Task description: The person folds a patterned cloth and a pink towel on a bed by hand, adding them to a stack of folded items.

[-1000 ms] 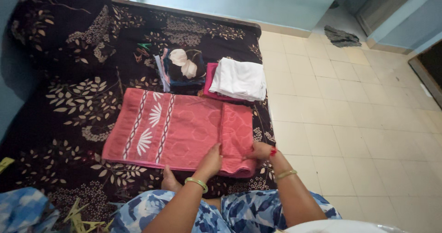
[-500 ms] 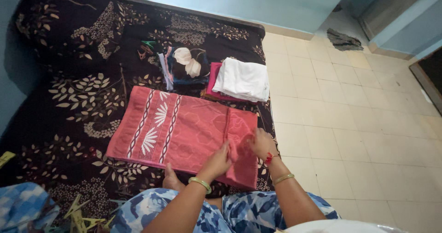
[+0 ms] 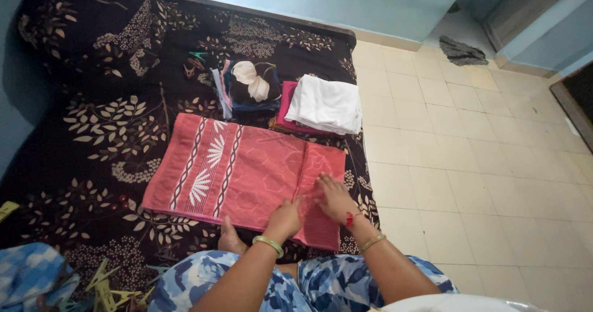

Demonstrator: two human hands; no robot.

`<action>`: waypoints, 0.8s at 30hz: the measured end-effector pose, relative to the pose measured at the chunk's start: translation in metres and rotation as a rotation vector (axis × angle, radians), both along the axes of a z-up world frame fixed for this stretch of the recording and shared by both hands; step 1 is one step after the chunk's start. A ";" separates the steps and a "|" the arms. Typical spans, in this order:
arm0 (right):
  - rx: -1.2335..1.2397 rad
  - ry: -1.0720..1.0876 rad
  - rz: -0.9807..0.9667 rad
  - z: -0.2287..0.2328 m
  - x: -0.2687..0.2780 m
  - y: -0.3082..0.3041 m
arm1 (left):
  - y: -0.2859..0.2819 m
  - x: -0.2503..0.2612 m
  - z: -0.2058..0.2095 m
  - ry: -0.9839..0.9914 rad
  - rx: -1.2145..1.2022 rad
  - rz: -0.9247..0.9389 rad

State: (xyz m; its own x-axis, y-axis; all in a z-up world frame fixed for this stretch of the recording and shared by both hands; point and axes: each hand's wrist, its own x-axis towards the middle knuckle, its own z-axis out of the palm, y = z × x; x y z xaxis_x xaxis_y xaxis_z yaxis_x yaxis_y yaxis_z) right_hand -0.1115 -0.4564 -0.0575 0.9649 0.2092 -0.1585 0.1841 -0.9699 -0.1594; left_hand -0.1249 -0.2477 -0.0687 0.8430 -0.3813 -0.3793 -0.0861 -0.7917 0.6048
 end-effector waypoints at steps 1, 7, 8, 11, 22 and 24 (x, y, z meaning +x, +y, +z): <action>0.001 -0.001 0.000 -0.006 -0.002 0.006 | 0.000 0.000 0.002 -0.001 0.001 0.000; 0.011 -0.124 0.077 -0.038 0.000 0.029 | -0.002 0.002 -0.025 -0.002 -0.057 0.007; -0.008 -0.187 0.060 -0.041 0.004 0.028 | -0.004 0.004 -0.033 -0.012 -0.060 0.006; -0.005 -0.285 0.012 -0.044 0.026 0.027 | -0.006 0.005 -0.044 -0.038 -0.067 0.019; 0.016 -0.416 -0.083 -0.065 0.121 0.009 | -0.004 0.006 -0.046 -0.091 -0.115 0.017; 0.027 -0.234 -0.146 -0.060 0.126 0.001 | 0.000 0.006 -0.042 -0.079 -0.180 0.052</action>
State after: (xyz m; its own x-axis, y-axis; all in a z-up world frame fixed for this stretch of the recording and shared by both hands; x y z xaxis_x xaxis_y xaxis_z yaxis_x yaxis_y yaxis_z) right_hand 0.0141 -0.4557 -0.1178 0.9949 0.0661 0.0761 0.0773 -0.9848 -0.1554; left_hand -0.1190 -0.2478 -0.1111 0.8876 -0.3926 -0.2410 -0.1006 -0.6758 0.7302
